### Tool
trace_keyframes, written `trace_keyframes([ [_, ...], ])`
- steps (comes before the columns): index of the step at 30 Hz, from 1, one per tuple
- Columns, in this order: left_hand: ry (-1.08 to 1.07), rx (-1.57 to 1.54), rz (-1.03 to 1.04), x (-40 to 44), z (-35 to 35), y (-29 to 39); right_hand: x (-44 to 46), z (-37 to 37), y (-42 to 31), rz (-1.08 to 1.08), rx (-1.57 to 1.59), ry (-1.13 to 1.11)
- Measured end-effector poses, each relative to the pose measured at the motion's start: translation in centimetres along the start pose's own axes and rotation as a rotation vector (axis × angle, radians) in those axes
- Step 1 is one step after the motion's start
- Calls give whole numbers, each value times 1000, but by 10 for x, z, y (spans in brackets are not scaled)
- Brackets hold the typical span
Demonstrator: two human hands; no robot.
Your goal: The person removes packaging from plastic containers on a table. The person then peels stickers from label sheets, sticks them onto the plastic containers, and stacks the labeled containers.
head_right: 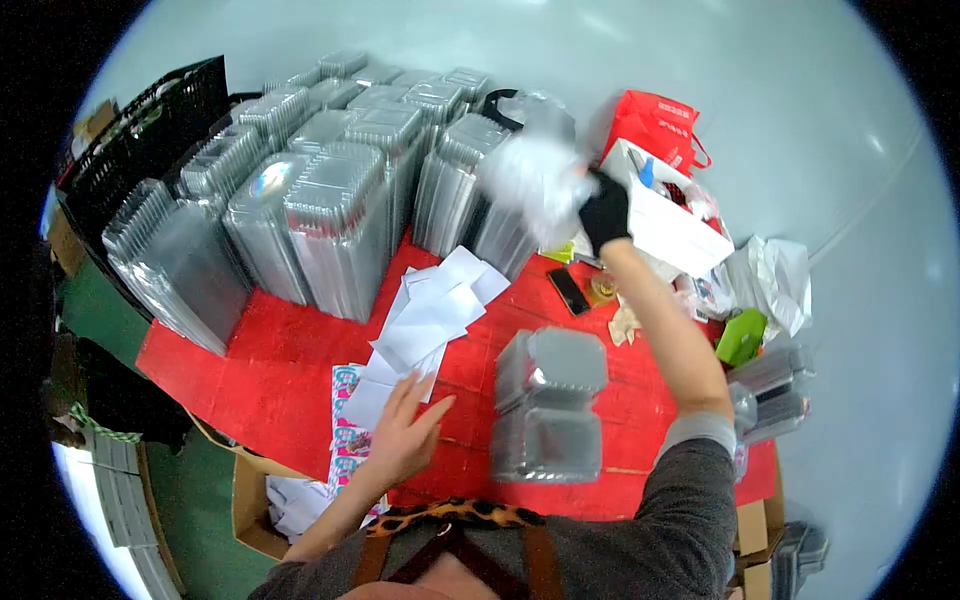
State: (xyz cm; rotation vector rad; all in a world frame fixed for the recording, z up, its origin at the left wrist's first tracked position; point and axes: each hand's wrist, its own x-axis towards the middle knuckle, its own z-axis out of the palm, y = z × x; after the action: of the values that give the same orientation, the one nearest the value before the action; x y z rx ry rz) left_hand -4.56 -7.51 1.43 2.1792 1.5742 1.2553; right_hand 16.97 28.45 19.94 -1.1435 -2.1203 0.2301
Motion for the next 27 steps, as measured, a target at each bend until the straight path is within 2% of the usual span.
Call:
trace_keyframes([
  [2,4,35,-226,-20,-2,-30,74,1,28,-541,-257,362],
  [4,86,150,-402,-43,-1,-61,135,11,15,-661,-363,508],
  [8,244,209,-602,-63,-7,-96,210,55,19,-605,-403,440],
  [10,244,222,-662,-64,-13,-104,244,96,55,-634,-449,387],
  [13,242,259,-691,-68,-7,-116,292,154,114,-268,-741,84],
  [17,277,216,-759,-68,-8,-128,301,195,166,-111,-921,-79],
  [24,259,291,-938,-68,4,-133,291,195,158,-51,-1025,-44],
  [27,188,247,-974,-61,9,-128,275,182,139,-102,-1007,9],
])
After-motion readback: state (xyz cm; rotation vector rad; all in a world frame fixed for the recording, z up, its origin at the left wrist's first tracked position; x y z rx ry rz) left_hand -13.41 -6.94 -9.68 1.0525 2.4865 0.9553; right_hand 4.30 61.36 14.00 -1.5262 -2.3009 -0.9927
